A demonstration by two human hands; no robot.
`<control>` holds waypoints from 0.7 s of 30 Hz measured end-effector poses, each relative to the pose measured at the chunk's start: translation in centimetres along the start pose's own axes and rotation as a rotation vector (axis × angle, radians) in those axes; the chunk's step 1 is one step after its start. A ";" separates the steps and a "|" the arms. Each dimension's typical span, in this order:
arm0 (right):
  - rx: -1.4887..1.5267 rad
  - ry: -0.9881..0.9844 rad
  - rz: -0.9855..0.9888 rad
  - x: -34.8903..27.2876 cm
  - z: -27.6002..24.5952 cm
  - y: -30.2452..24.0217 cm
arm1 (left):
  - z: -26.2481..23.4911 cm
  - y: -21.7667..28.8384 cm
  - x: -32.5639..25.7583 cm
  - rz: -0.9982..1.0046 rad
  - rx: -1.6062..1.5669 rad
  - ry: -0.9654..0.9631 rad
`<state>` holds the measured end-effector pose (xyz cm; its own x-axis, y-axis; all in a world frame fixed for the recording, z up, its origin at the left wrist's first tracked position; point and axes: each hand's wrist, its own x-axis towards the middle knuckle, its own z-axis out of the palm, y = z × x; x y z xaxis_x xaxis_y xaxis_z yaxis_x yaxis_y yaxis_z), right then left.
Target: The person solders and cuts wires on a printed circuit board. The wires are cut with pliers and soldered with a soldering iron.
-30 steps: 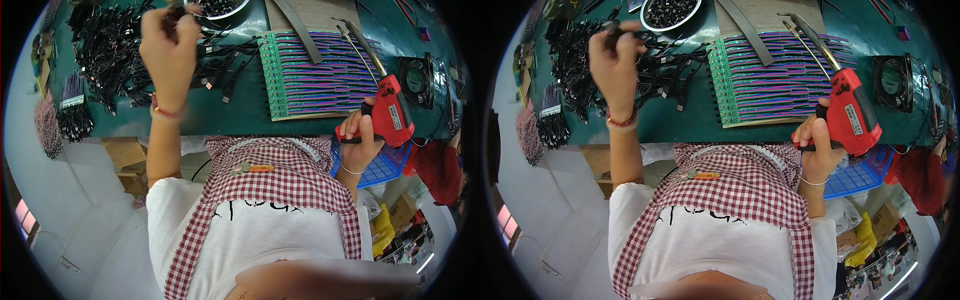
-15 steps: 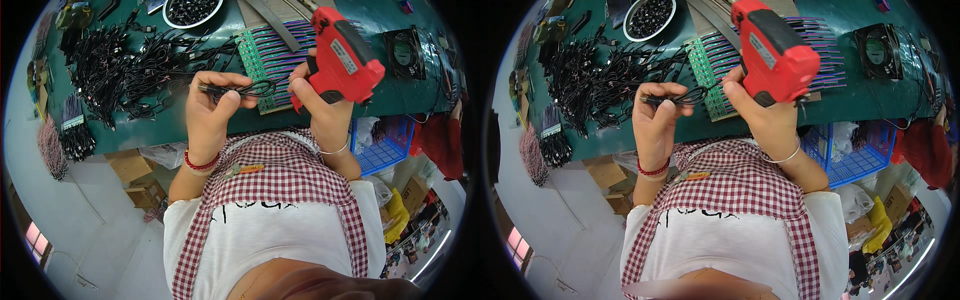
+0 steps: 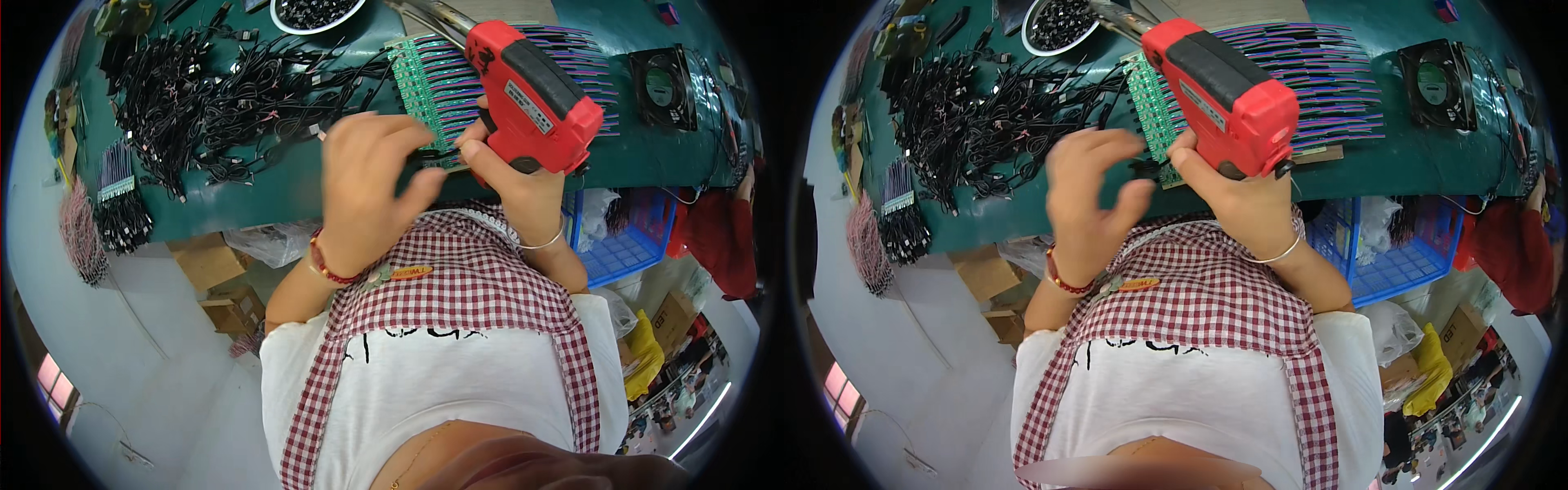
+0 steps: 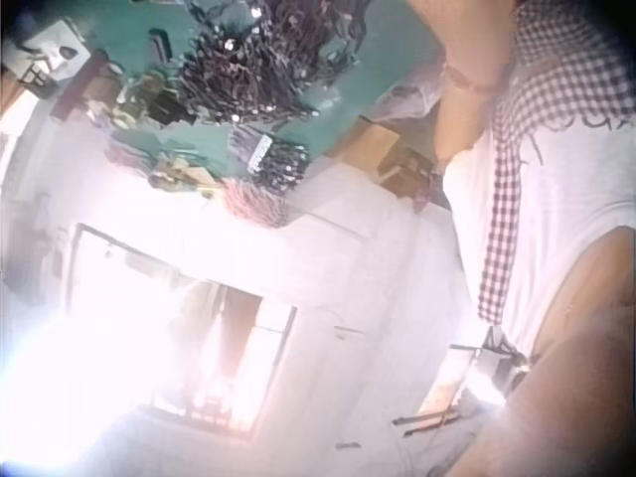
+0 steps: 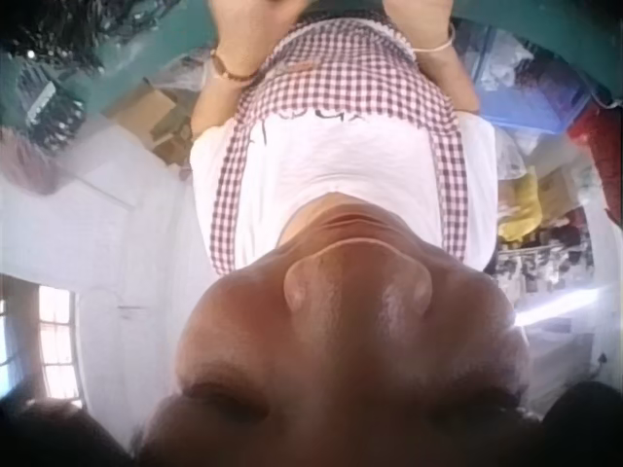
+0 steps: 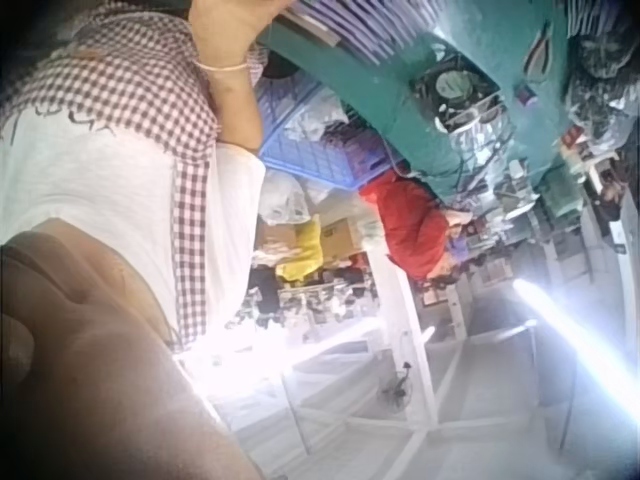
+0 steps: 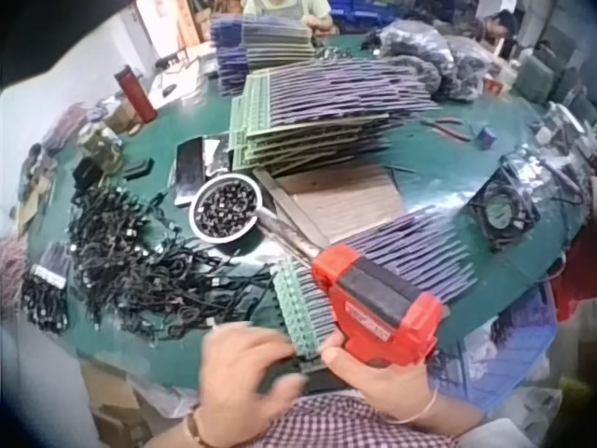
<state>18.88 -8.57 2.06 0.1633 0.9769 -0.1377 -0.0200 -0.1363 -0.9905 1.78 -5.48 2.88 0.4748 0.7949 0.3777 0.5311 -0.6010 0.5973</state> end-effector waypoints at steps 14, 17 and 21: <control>0.062 -0.057 -0.086 -0.1 0.0 0.1 | 2.4 0.2 0.3 -0.190 -0.320 -0.035; 0.002 -0.092 -0.098 0.0 -0.3 0.5 | 2.4 0.1 0.3 -0.168 -0.318 -0.072; -0.024 -0.087 -0.113 -0.1 -0.3 0.6 | 2.4 -0.1 0.1 -0.198 -0.480 -0.060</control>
<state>19.18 -8.84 1.51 0.0766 0.9967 -0.0264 0.0173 -0.0278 -0.9995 3.43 -5.54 1.11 0.4450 0.8747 0.1920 0.2396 -0.3229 0.9156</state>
